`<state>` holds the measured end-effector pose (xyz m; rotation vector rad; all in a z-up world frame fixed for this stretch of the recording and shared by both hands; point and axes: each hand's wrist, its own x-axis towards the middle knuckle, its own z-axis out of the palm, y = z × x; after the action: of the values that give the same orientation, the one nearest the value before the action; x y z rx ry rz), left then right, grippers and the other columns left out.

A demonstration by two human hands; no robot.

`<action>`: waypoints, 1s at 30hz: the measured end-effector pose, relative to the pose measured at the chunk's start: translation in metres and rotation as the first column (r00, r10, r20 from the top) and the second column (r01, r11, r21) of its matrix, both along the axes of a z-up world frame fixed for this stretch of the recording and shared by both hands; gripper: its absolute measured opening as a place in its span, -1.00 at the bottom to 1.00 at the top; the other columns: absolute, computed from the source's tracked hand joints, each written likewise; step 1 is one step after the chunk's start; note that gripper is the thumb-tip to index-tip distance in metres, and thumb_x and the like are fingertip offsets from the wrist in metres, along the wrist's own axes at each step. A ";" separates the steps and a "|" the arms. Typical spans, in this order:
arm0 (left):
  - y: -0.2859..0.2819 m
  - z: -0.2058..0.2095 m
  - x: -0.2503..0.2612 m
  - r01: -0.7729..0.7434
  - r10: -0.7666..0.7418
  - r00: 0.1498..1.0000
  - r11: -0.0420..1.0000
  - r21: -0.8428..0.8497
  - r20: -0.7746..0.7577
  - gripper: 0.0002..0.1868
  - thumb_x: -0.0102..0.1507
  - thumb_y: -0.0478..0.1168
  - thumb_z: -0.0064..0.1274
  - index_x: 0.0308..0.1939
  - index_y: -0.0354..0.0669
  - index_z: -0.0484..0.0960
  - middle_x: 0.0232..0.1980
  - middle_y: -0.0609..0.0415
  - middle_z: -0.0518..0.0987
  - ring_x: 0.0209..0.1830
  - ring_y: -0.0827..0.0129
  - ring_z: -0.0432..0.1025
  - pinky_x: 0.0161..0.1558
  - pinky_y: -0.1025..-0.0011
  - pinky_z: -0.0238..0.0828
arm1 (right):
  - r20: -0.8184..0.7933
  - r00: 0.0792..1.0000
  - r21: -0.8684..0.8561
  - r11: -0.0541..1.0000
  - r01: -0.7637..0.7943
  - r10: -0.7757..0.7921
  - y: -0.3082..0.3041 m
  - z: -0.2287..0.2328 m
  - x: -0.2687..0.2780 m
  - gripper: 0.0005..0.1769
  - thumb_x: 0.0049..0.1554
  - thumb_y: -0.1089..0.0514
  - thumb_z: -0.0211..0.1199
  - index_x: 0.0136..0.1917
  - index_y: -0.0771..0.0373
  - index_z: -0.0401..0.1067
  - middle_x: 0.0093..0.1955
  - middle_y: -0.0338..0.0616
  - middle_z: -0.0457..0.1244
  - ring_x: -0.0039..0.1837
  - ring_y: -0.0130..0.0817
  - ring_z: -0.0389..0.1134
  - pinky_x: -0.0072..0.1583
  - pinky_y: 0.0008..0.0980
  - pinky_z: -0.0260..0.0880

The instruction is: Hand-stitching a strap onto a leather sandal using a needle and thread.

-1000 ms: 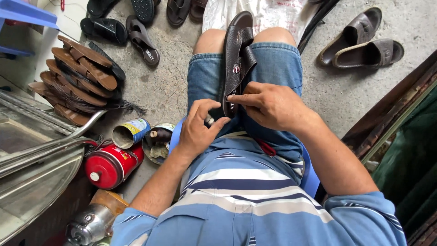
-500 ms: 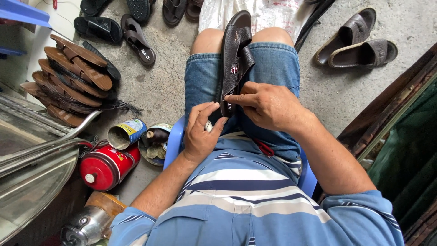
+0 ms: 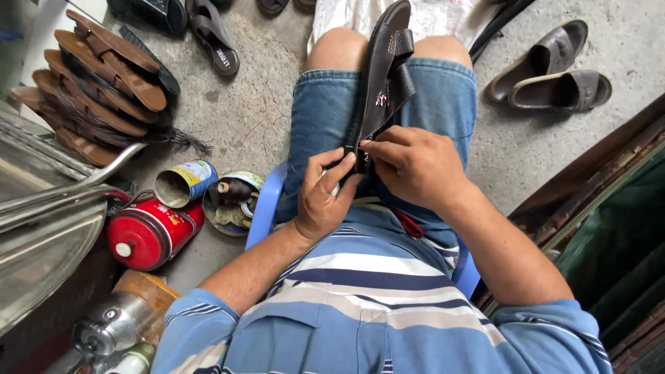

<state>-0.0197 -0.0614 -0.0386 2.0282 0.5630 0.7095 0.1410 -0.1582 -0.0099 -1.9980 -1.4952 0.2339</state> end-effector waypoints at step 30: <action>0.062 0.080 0.038 0.411 -0.468 0.720 0.883 -0.228 -0.512 -0.53 0.13 -0.30 -0.15 0.11 0.25 0.34 -0.30 0.02 0.48 -0.36 -0.08 0.44 -0.32 0.05 0.42 | -0.188 0.982 -0.281 0.959 -0.047 -0.007 -0.005 0.011 -0.001 -0.69 0.03 0.11 0.14 0.07 -0.07 0.43 -0.20 -0.27 0.25 -0.21 -0.20 0.34 -0.27 -0.29 0.35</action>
<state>0.0181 0.0001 0.0409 2.1534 0.3921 -0.2171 0.1397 -0.1628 0.0015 -2.1134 -1.4253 0.6611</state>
